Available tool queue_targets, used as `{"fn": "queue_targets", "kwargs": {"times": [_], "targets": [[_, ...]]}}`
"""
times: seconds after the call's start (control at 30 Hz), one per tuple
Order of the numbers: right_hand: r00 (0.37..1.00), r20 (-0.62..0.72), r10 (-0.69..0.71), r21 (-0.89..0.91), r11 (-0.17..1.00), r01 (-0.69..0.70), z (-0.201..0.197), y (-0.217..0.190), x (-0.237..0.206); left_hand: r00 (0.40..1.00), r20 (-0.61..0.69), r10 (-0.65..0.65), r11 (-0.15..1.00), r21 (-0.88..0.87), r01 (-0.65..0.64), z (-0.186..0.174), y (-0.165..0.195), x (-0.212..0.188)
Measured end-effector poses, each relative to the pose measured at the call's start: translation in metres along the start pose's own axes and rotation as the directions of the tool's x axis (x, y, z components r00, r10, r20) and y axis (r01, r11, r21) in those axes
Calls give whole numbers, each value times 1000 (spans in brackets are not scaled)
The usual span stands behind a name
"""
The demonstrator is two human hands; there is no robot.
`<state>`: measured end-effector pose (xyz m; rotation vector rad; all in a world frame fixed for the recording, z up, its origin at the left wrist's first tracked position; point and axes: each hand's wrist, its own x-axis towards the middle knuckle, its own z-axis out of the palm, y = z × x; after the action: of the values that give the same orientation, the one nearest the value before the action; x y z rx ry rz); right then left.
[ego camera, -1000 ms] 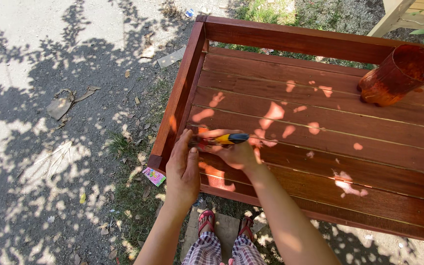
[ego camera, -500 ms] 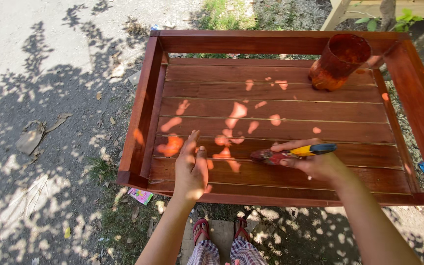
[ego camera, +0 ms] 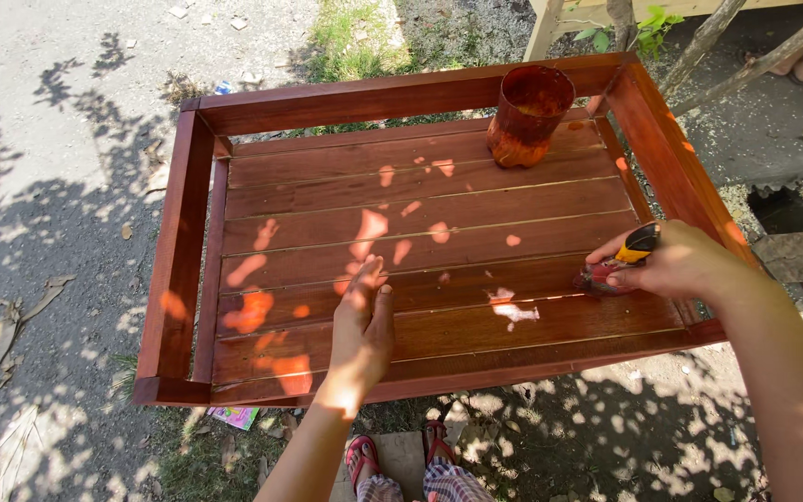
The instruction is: The person applies a reddish wood stain to a slatted wooden bench outdoors, holding a stain container in one hand and brushing the liquid onto the bench top, rails and side panels. They periodically dip the brush back into the container and reposition around the bench to coat different surfaces.
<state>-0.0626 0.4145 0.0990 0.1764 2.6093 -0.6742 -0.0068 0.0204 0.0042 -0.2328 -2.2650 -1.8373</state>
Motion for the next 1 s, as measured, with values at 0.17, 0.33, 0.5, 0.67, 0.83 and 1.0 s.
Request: {"fn": "queue_targets", "kwargs": {"times": [0.17, 0.33, 0.5, 0.67, 0.83, 1.0], "targets": [[992, -121, -32, -282, 960, -4, -37, -9, -2, 998, 66, -6, 998, 67, 2, 38, 14, 25], [877, -435, -207, -248, 963, 104, -90, -17, -1, 989, 38, 145, 980, 131, -149, 82, 29, 63], [798, -542, -264, -51, 958, 282, -124, -27, 18, 972, 107, 208, 953, 202, -226, 127, 37, 127], [703, -649, -291, 231, 805, 547, -140, -29, 66, 972, 230, 47, 970, 223, -99, 162, 42, 201], [711, -659, -247, 398, 688, 607, -153, -24, 110, 959, 219, 177, 953, 206, -223, 186, 33, 245], [654, -699, -290, 384, 619, 685, -163, -30, 140, 971, 237, -4, 933, 351, -82, 209, 18, 277]]}}
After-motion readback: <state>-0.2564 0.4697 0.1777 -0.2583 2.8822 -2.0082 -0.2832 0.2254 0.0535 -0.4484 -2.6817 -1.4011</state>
